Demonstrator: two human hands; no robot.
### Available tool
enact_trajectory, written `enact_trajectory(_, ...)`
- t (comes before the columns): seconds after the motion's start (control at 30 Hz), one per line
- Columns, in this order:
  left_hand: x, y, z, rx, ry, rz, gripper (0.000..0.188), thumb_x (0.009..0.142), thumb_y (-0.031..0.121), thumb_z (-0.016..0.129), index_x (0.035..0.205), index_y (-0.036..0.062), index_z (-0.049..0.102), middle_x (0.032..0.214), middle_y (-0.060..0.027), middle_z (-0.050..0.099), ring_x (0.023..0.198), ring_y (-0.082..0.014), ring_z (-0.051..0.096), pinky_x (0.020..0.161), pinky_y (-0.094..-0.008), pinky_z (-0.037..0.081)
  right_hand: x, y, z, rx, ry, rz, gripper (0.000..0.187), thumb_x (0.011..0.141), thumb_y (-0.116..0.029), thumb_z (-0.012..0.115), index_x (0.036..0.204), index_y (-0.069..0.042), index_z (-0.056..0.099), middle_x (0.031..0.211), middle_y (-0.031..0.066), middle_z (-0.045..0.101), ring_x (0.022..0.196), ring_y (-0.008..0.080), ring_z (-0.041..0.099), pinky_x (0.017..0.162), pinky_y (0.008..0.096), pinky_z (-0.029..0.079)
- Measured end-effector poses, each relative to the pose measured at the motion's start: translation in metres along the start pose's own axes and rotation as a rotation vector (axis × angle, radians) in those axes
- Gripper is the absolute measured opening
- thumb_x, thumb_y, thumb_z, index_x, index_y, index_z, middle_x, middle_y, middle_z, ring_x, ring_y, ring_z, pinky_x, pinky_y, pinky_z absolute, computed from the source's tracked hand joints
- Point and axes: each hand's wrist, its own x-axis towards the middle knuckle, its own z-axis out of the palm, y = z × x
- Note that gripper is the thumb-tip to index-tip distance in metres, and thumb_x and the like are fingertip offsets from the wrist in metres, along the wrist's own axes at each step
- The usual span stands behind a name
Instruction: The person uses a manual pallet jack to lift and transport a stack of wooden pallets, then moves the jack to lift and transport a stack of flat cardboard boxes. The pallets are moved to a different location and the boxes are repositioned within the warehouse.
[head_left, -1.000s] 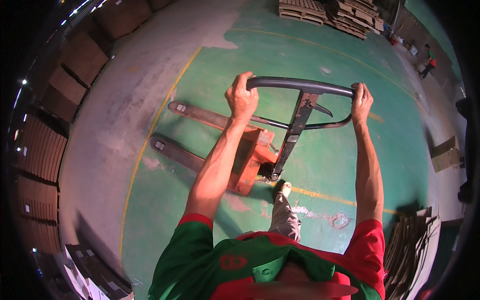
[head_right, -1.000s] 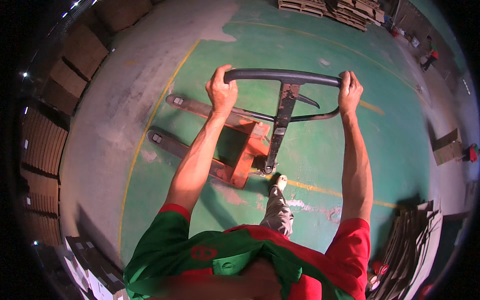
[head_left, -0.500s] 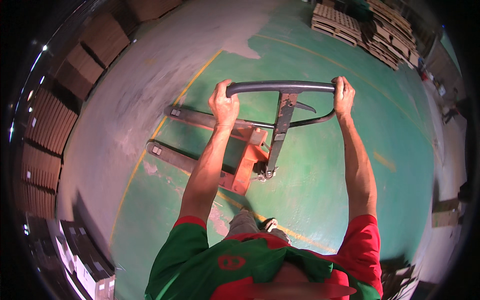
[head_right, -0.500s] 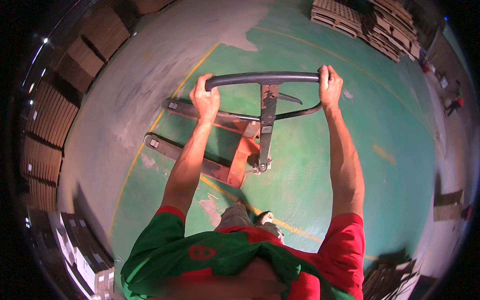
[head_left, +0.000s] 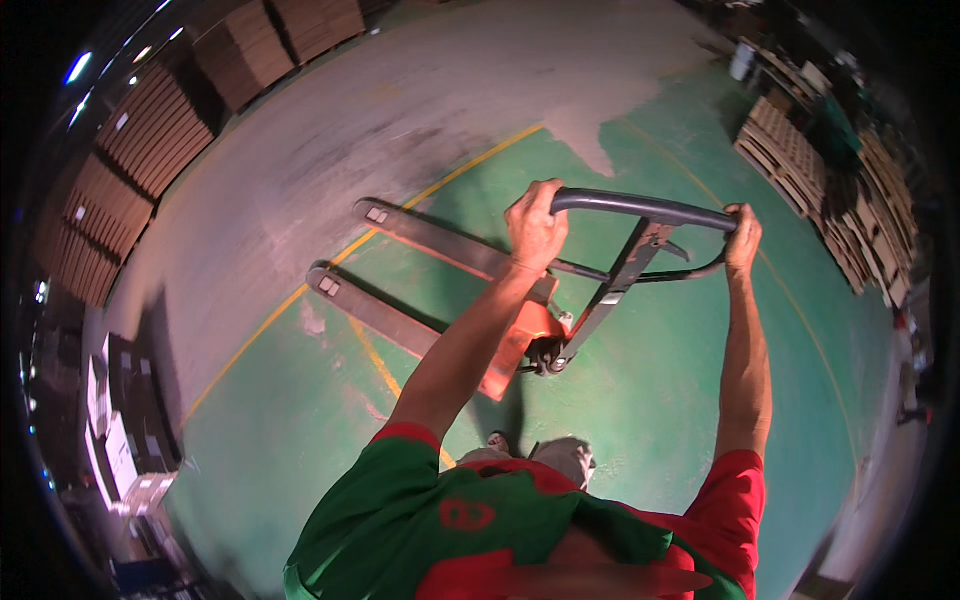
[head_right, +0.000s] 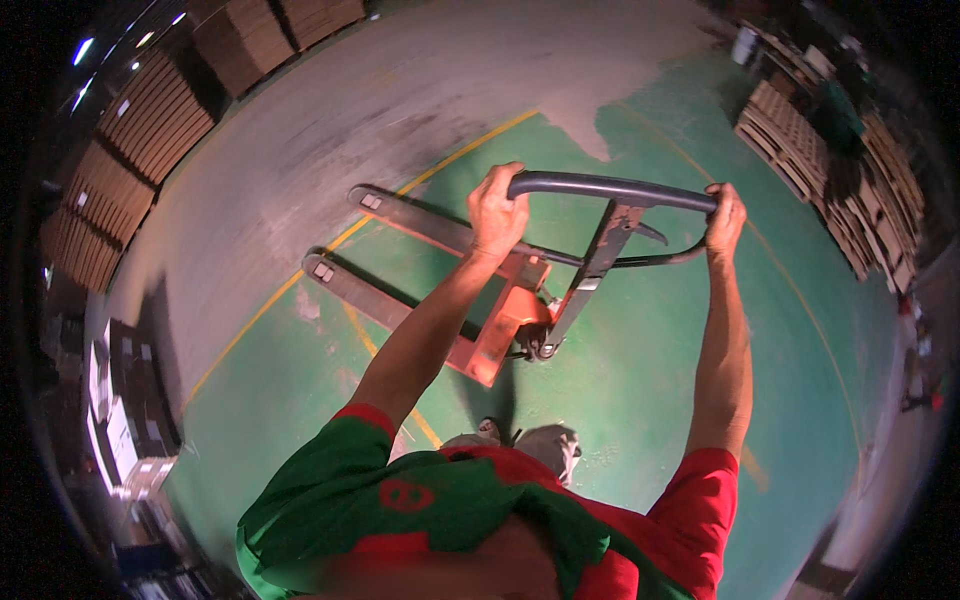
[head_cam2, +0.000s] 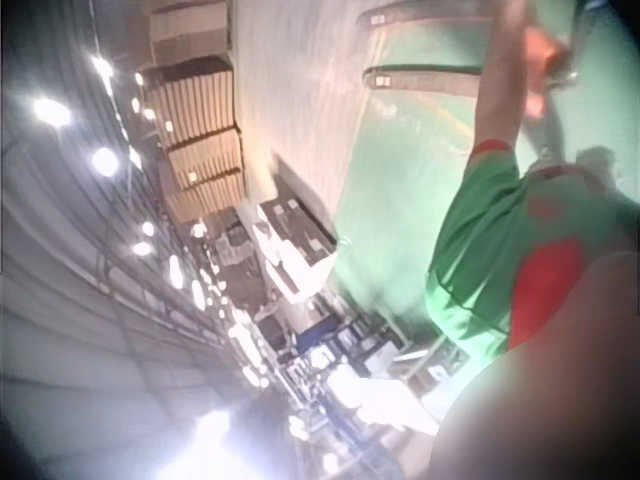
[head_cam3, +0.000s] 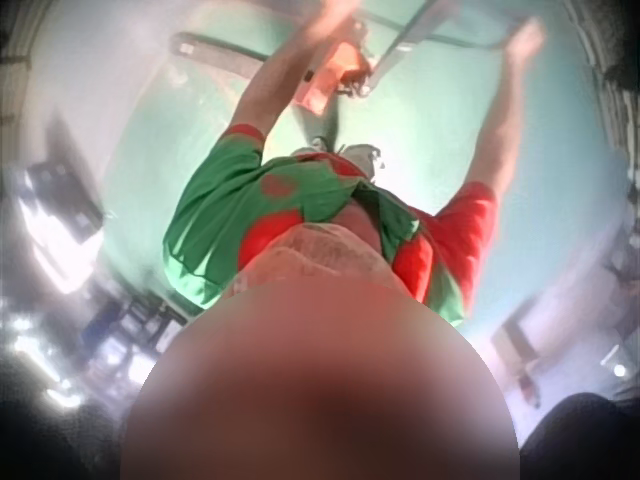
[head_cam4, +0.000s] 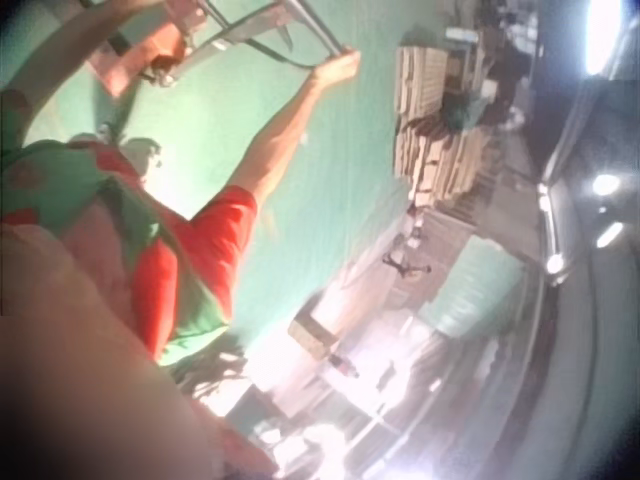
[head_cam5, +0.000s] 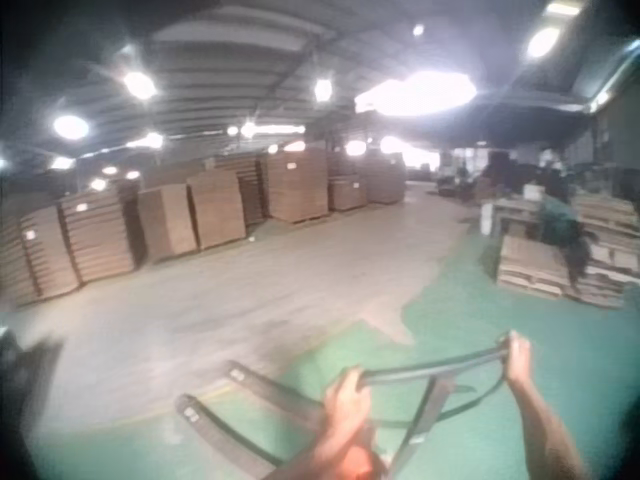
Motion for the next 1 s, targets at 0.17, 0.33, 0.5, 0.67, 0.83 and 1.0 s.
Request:
enact_trajectory(0.17, 0.022, 0.012, -0.016, 0.022, 0.004, 0.038, 0.031, 0.076, -0.004, 0.067, 0.106, 0.0022, 0.065, 0.092, -0.0191, 0.067, 0.079, -0.0394, 0.067, 0.069, -0.0417, 0.053, 0.021, -0.011, 0.01, 0.001, -0.01, 0.072, 0.056, 0.106, -0.047, 0.038, 0.09, -0.002, 0.068, 0.063, -0.0003, 0.047, 0.054, 0.0109, 0.044, 0.051, 0.0297, 0.035)
enact_trajectory(0.33, 0.027, 0.001, 0.001, 0.105, 0.027, -0.061, 0.031, 0.075, -0.004, 0.064, 0.106, 0.0015, 0.064, 0.089, -0.0192, 0.066, 0.08, -0.04, 0.067, 0.07, -0.0418, 0.053, 0.08, 0.016, 0.038, 0.141, -0.125, -0.055, 0.055, 0.106, -0.046, 0.038, 0.089, -0.002, 0.067, 0.063, -0.001, 0.048, 0.054, 0.0109, 0.045, 0.052, 0.0294, 0.034)
enact_trajectory(0.5, 0.003, 0.001, 0.029, 0.313, 0.08, -0.084, 0.031, 0.073, -0.005, 0.063, 0.103, 0.0011, 0.066, 0.09, -0.0204, 0.066, 0.083, -0.0391, 0.068, 0.074, -0.0408, 0.054, 0.088, 0.075, 0.101, 0.152, -0.255, 0.144, 0.055, 0.104, -0.046, 0.04, 0.094, -0.001, 0.07, 0.077, 0.0031, 0.059, 0.065, 0.0131, 0.052, 0.054, 0.0308, 0.04)
enact_trajectory(0.67, 0.066, 0.059, 0.043, 0.391, 0.193, -0.035, 0.032, 0.072, -0.004, 0.065, 0.104, 0.0013, 0.065, 0.091, -0.0204, 0.068, 0.084, -0.0394, 0.069, 0.075, -0.0423, 0.054, 0.198, 0.032, 0.076, 0.255, -0.168, -0.167, 0.052, 0.105, -0.044, 0.042, 0.097, -0.002, 0.071, 0.082, 0.0055, 0.066, 0.064, 0.0133, 0.054, 0.054, 0.031, 0.042)
enact_trajectory(0.83, 0.115, 0.057, 0.047, 0.49, 0.33, -0.049, 0.029, 0.072, -0.002, 0.07, 0.1, 0.0033, 0.065, 0.091, -0.0179, 0.068, 0.081, -0.0386, 0.068, 0.072, -0.0418, 0.054, 0.241, 0.011, 0.12, 0.203, -0.384, -0.069, 0.054, 0.106, -0.042, 0.037, 0.097, 0.001, 0.069, 0.078, 0.0061, 0.063, 0.062, 0.0148, 0.053, 0.055, 0.0319, 0.042)
enact_trajectory(1.0, 0.146, -0.007, 0.047, 0.557, 0.367, -0.06, 0.029, 0.072, -0.002, 0.07, 0.1, 0.0047, 0.065, 0.089, -0.016, 0.067, 0.081, -0.0375, 0.068, 0.07, -0.0423, 0.054, 0.282, 0.018, 0.2, 0.251, -0.404, -0.144, 0.056, 0.106, -0.043, 0.036, 0.097, 0.001, 0.069, 0.078, 0.0078, 0.062, 0.061, 0.0157, 0.054, 0.053, 0.0316, 0.041)
